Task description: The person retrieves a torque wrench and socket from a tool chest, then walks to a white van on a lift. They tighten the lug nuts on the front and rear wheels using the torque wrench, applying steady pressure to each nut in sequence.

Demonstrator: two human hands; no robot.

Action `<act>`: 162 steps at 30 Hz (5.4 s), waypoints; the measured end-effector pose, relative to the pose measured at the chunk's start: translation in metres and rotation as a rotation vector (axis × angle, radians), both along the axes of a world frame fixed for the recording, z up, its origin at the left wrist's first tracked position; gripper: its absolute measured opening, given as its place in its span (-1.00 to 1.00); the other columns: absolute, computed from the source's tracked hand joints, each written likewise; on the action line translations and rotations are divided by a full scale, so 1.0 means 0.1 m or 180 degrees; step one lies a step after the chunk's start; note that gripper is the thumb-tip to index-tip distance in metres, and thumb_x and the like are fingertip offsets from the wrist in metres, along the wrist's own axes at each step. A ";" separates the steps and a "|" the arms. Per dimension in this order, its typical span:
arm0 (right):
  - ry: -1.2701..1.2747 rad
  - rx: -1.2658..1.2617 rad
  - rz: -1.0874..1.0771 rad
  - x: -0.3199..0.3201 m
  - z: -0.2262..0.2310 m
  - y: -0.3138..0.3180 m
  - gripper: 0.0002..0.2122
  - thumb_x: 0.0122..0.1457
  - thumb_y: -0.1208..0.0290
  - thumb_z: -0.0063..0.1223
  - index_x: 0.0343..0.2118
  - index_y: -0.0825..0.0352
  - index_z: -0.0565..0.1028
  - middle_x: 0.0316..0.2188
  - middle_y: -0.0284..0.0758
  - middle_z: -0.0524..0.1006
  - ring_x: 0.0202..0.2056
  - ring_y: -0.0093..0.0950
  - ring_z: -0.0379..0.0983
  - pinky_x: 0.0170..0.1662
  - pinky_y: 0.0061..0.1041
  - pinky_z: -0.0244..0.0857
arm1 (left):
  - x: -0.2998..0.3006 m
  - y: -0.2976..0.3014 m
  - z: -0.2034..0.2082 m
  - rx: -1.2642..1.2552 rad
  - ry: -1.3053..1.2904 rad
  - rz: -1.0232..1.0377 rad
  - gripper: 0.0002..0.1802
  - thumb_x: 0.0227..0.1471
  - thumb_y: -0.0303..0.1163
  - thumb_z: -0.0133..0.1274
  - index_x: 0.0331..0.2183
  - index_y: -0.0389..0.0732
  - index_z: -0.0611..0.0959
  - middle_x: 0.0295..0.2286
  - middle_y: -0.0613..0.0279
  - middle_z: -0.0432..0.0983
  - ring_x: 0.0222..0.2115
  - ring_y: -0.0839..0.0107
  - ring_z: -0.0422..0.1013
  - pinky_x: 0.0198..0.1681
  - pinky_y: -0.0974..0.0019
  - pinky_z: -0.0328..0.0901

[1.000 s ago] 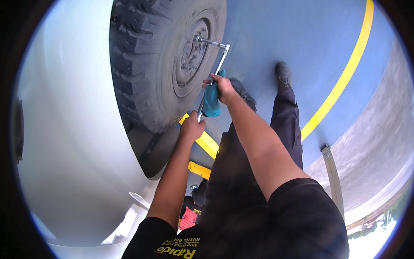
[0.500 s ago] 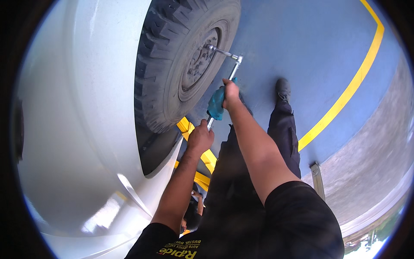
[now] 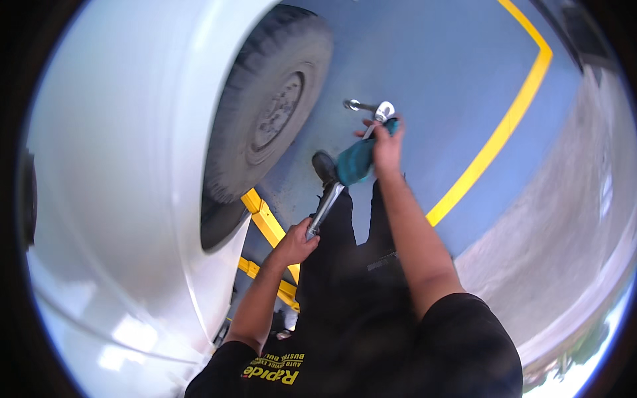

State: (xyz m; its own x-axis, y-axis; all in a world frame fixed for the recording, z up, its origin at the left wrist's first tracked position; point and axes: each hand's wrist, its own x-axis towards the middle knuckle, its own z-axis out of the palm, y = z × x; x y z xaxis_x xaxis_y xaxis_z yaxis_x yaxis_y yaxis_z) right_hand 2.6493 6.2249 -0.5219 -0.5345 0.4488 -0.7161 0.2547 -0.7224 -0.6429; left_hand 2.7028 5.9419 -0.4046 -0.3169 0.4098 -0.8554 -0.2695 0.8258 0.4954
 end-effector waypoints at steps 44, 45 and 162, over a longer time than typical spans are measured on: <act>-0.0355 -0.0987 0.1213 0.79 -0.28 0.82 -0.60 0.20 0.43 0.18 0.05 0.28 0.29 -0.24 -0.19 0.48 -0.21 -0.29 0.53 -0.13 -0.17 0.52 | 1.25 1.20 1.14 -0.1551 0.0820 -0.0238 -0.62 0.07 -0.34 0.10 -0.11 -0.34 0.48 -0.36 -0.31 0.60 -0.25 -0.29 0.53 -0.14 -0.16 0.41; -0.0499 -0.0844 0.1277 0.82 -0.43 0.77 -0.58 0.18 0.42 0.20 0.06 0.29 0.30 -0.22 -0.19 0.48 -0.19 -0.30 0.52 -0.11 -0.18 0.49 | 1.22 1.20 1.04 -0.1616 0.0836 -0.0324 -0.63 0.07 -0.34 0.10 -0.11 -0.33 0.48 -0.36 -0.30 0.60 -0.25 -0.29 0.53 -0.14 -0.17 0.41; -0.0431 -0.2463 -0.0415 0.27 -0.83 0.51 -0.78 0.12 0.33 0.17 -0.31 0.37 0.43 -0.42 -0.25 0.43 -0.44 -0.31 0.42 -0.33 -0.19 0.42 | 0.03 1.88 1.41 -0.2130 0.1124 -0.1771 -0.62 0.06 -0.42 0.06 -0.09 -0.39 0.46 -0.37 -0.39 0.60 -0.32 -0.37 0.53 -0.19 -0.28 0.40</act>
State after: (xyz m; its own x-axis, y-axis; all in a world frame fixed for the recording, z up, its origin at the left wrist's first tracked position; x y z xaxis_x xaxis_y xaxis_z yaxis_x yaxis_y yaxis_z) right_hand 2.6759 6.2755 -0.6047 -0.3979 -0.1497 -0.9051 0.1776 -0.9805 0.0841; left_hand 2.7055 6.1299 -0.2639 -0.5094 0.0382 -0.8597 0.3250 0.9336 -0.1511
